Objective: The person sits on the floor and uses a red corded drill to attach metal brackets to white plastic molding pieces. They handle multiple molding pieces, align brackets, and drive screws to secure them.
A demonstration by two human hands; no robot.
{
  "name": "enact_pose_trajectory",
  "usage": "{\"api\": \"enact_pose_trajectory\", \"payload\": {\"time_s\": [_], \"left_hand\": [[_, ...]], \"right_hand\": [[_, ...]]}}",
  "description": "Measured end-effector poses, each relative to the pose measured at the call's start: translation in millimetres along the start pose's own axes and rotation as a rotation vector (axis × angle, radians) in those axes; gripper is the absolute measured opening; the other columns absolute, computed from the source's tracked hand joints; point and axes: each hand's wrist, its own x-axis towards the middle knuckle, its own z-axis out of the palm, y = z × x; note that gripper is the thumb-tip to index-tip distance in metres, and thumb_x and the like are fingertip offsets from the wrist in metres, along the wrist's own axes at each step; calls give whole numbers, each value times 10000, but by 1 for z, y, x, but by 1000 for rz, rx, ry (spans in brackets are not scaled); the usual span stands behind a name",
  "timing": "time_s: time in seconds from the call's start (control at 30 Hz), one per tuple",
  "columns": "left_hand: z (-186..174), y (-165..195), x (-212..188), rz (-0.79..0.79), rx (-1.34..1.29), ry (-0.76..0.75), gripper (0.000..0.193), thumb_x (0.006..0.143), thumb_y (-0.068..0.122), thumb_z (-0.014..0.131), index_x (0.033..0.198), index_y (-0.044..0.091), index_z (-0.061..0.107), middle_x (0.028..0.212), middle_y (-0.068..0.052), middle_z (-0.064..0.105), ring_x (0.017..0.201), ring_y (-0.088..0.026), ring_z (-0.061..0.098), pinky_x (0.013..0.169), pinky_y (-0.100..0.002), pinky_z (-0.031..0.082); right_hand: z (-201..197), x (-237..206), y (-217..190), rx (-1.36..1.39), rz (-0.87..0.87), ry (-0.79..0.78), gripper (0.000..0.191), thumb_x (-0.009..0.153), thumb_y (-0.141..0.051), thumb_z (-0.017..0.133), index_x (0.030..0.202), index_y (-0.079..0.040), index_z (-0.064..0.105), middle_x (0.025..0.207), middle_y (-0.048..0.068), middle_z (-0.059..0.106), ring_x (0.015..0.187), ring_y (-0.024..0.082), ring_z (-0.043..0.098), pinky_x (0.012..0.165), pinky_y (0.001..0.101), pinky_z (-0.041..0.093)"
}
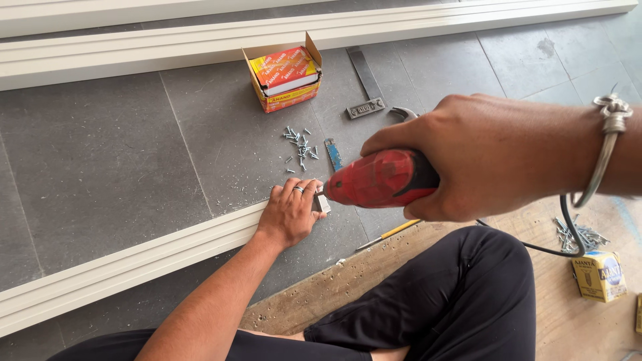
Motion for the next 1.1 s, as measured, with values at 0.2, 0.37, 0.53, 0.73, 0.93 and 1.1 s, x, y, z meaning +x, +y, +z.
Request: {"api": "enact_pose_trajectory", "payload": {"time_s": [0.2, 0.37, 0.53, 0.73, 0.93, 1.1], "left_hand": [[-4, -1, -3, 24, 4, 103, 694, 923, 486, 641, 1443, 84, 421, 1319, -106, 621, 1262, -275, 530, 934, -438, 419], [-12, 3, -3, -70, -209, 71, 899, 829, 409, 791, 1528, 128, 302, 1199, -36, 683, 1143, -233, 588, 920, -430, 444], [-15, 2, 1, -30, -148, 151, 1026, 753, 396, 892, 1547, 140, 295, 1054, -25, 721, 1033, -225, 648, 829, -405, 516], [-13, -1, 1, -29, -191, 201, 1048, 711, 354, 908, 1545, 140, 311, 1098, 19, 724, 966, -209, 660, 840, -422, 558], [-13, -1, 3, -64, -206, 165, 1029, 713, 360, 897, 1545, 168, 323, 1117, 9, 710, 983, -210, 664, 887, -406, 562], [-19, 1, 3, -53, -235, 159, 970, 724, 350, 868, 1534, 150, 373, 1195, -23, 718, 1114, -245, 649, 927, -424, 519]], "right_hand": [[-6, 3, -8, -23, -36, 2, 701, 788, -352, 801, 1438, -432, 551, 819, 10, 813, 735, 187, 797, 788, 348, 612], [-13, 4, -10, -134, -70, 13, 557, 799, -365, 798, 1326, -368, 615, 848, 10, 785, 783, 207, 756, 795, 368, 586], [-15, 5, -11, -125, -92, 1, 542, 791, -345, 802, 1300, -344, 615, 849, -1, 789, 765, 185, 773, 766, 353, 604], [-10, 12, -10, -125, -113, 9, 539, 784, -334, 802, 1289, -348, 614, 845, -15, 785, 757, 172, 780, 752, 346, 617], [-9, 15, -8, -151, -150, 50, 510, 766, -368, 812, 1246, -362, 639, 831, -12, 792, 762, 185, 770, 756, 362, 609], [-12, 12, -10, -100, -131, 61, 567, 751, -364, 807, 1283, -372, 612, 836, -5, 783, 745, 200, 784, 752, 366, 616]]}}
